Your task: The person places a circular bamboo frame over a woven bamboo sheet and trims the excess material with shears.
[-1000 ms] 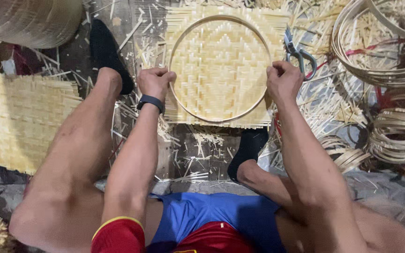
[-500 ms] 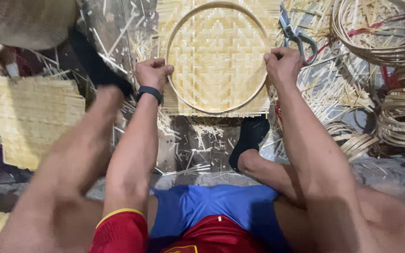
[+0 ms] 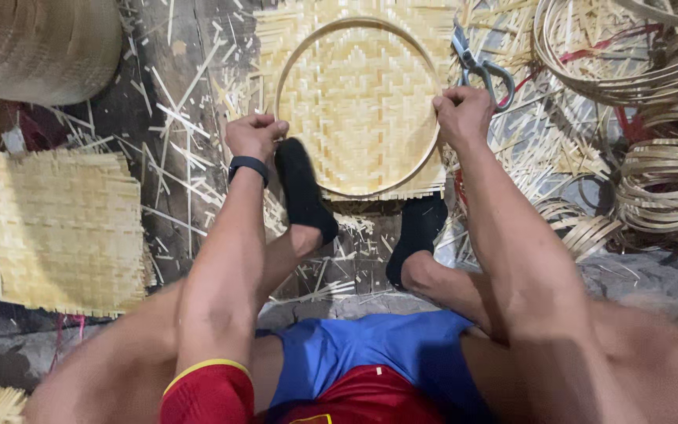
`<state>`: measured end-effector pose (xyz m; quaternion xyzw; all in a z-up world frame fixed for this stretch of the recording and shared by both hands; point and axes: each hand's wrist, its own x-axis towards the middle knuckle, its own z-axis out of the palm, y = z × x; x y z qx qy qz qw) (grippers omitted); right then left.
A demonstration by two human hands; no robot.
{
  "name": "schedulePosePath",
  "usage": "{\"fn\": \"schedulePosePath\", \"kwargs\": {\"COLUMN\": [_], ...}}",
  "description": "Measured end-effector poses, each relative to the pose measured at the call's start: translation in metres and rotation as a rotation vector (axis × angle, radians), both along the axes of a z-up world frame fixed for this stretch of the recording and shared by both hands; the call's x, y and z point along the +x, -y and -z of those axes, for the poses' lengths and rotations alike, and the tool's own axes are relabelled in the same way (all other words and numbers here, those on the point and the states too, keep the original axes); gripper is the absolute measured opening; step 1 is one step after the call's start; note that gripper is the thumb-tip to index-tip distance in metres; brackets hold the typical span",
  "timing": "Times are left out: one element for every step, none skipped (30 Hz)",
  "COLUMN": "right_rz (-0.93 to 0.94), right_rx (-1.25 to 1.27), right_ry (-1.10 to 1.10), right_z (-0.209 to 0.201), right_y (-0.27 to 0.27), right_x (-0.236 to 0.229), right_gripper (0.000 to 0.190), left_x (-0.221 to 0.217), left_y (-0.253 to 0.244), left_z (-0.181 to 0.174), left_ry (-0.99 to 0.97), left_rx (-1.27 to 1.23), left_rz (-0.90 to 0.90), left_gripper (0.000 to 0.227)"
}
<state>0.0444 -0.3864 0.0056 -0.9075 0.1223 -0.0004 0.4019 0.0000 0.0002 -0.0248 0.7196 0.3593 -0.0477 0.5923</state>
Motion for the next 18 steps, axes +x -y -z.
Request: {"fn": "schedulePosePath", "kwargs": {"right_rz": [0.007, 0.015, 0.020, 0.025, 0.029, 0.034, 0.024, 0.014, 0.003, -0.007, -0.016, -0.024, -0.038, -0.052, -0.060, -0.059, -0.057, -0.055], "right_rx": [-0.004, -0.007, -0.011, -0.014, -0.017, -0.019, -0.027, -0.034, -0.043, -0.041, -0.036, -0.032, -0.039, -0.046, -0.049, -0.017, 0.014, 0.045], "right_ry": [0.004, 0.008, 0.008, -0.001, -0.008, -0.015, -0.021, -0.027, -0.038, -0.033, -0.021, -0.010, -0.002, 0.007, 0.012, 0.005, -0.003, -0.012], "right_z": [0.002, 0.004, 0.005, 0.006, 0.006, 0.005, 0.004, 0.004, 0.005, 0.007, 0.009, 0.010, 0.013, 0.015, 0.018, 0.019, 0.019, 0.017], "right_y": [0.000, -0.001, -0.001, 0.000, 0.000, 0.000, 0.001, 0.002, 0.003, 0.005, 0.006, 0.008, 0.010, 0.012, 0.012, 0.012, 0.013, 0.014], "right_x": [0.001, 0.002, 0.001, 0.000, 0.001, 0.003, 0.004, 0.005, 0.003, 0.001, 0.002, 0.003, 0.004, 0.006, 0.006, 0.007, 0.007, 0.007], "right_gripper": [0.018, 0.018, 0.019, 0.019, 0.020, 0.020, 0.021, 0.021, 0.021, 0.021, 0.021, 0.020, 0.020, 0.019, 0.019, 0.018, 0.018, 0.018], "left_x": [0.003, 0.006, 0.005, 0.004, 0.005, 0.007, 0.006, 0.004, 0.000, -0.004, -0.003, -0.001, 0.000, 0.002, 0.004, 0.006, 0.006, 0.007], "left_y": [-0.002, -0.005, -0.007, -0.007, -0.006, -0.006, -0.006, -0.006, -0.005, -0.005, -0.006, -0.006, -0.007, -0.007, -0.009, -0.011, -0.012, -0.012], "left_z": [0.001, 0.003, 0.005, 0.008, 0.010, 0.013, 0.016, 0.019, 0.023, 0.026, 0.028, 0.028, 0.028, 0.028, 0.027, 0.025, 0.022, 0.019], "left_ry": [-0.020, -0.041, -0.065, -0.063, -0.058, -0.054, -0.030, -0.007, 0.011, 0.002, -0.002, -0.007, -0.038, -0.070, -0.105, -0.118, -0.133, -0.148], "left_rx": [-0.047, -0.093, -0.140, -0.162, -0.184, -0.205, -0.163, -0.120, -0.078, -0.068, -0.055, -0.042, -0.046, -0.049, -0.049, -0.040, -0.033, -0.025], "left_rz": [-0.004, -0.007, -0.012, -0.029, -0.046, -0.063, -0.036, -0.009, 0.015, 0.014, 0.016, 0.018, 0.014, 0.011, 0.013, 0.018, 0.025, 0.033], "left_gripper": [0.026, 0.028, 0.031, 0.030, 0.030, 0.029, 0.026, 0.023, 0.021, 0.020, 0.019, 0.018, 0.019, 0.019, 0.020, 0.020, 0.020, 0.021]}}
